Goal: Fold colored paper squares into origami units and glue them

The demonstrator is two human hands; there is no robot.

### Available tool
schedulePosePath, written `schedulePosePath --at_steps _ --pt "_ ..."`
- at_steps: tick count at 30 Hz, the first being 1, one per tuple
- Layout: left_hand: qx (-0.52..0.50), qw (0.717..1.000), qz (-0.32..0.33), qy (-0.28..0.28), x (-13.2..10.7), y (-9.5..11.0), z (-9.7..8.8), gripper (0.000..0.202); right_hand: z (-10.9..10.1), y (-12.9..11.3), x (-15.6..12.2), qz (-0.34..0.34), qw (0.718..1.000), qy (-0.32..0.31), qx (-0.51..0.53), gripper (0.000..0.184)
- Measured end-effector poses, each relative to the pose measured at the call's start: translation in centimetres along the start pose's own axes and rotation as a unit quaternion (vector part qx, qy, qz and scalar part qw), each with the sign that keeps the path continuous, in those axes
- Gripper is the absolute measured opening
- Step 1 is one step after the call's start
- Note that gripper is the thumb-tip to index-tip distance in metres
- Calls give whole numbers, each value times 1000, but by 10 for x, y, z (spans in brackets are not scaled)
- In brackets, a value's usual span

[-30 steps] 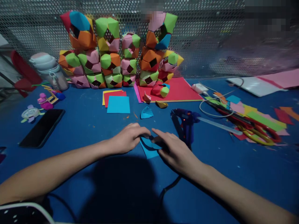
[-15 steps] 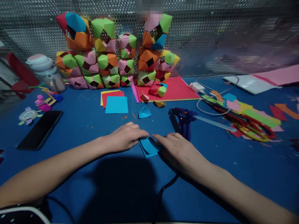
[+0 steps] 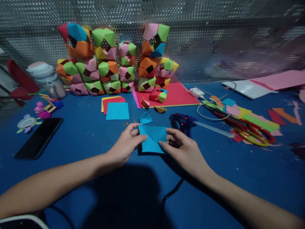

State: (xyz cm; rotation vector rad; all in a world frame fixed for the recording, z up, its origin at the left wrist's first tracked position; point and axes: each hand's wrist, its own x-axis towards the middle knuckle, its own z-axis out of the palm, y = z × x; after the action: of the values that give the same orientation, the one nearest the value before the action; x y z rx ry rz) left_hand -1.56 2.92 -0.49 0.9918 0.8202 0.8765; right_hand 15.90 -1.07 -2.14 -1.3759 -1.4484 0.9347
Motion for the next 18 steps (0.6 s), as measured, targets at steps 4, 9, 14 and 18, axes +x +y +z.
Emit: schedulePosePath --at_steps 4,9,14,18 --pt "-4 1000 -8 24 -4 -2 6 37 4 -1 -2 32 997 -48 42 31" --pt "31 998 11 47 -6 -1 8 45 4 0 0 39 997 -31 57 30" --pt "87 995 11 44 -10 -2 12 37 7 -6 0 64 998 -4 0 37" --pt "130 991 23 30 -11 -7 13 32 8 -8 -1 82 997 -9 -3 36"
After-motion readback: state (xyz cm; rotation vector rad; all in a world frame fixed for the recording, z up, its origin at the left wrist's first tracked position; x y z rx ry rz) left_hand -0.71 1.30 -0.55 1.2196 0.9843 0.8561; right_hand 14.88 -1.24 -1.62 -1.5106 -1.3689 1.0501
